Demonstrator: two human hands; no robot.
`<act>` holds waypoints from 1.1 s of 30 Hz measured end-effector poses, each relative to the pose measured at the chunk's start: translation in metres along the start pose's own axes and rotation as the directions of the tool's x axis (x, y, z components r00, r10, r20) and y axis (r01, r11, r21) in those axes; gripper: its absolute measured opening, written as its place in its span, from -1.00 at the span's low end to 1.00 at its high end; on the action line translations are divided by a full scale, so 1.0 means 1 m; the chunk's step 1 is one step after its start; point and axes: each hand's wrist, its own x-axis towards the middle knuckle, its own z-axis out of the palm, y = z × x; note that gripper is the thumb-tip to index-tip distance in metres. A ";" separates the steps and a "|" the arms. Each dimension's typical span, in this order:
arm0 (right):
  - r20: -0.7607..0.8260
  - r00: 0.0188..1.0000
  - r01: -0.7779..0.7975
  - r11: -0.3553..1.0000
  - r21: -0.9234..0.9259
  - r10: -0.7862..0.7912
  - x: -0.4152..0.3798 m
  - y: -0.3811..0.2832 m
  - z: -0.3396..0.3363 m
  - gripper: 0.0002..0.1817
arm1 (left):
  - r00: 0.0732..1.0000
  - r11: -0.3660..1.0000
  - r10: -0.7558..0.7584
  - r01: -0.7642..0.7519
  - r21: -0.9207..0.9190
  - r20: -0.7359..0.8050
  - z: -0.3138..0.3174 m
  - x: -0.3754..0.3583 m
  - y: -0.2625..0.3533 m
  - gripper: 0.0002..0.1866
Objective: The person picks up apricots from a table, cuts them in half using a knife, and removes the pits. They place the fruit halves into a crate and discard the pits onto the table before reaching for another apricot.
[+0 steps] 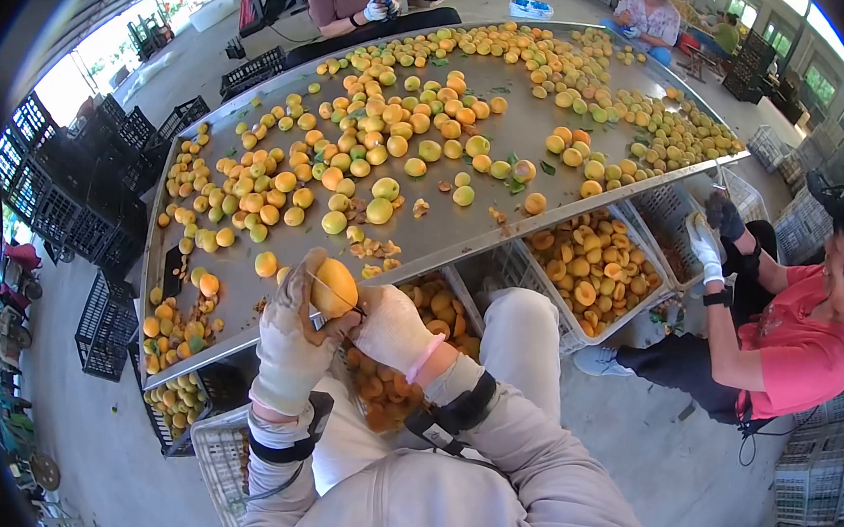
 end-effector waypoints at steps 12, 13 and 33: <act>-0.132 0.991 0.008 0.993 0.121 0.008 -0.001 -0.033 0.002 -0.75 | 0.969 0.897 -0.158 0.061 -0.438 -0.188 0.007 -0.006 0.007 -0.16; -0.141 0.990 0.007 0.995 0.097 0.007 -0.003 -0.033 0.002 -0.76 | 0.970 0.921 -0.147 0.064 -0.383 -0.192 0.005 -0.006 0.008 -0.18; 0.071 0.997 -0.027 0.998 -0.057 0.031 0.018 -0.053 -0.023 -0.79 | 0.968 0.640 -0.227 0.066 -0.765 -0.106 -0.001 0.008 -0.011 -0.20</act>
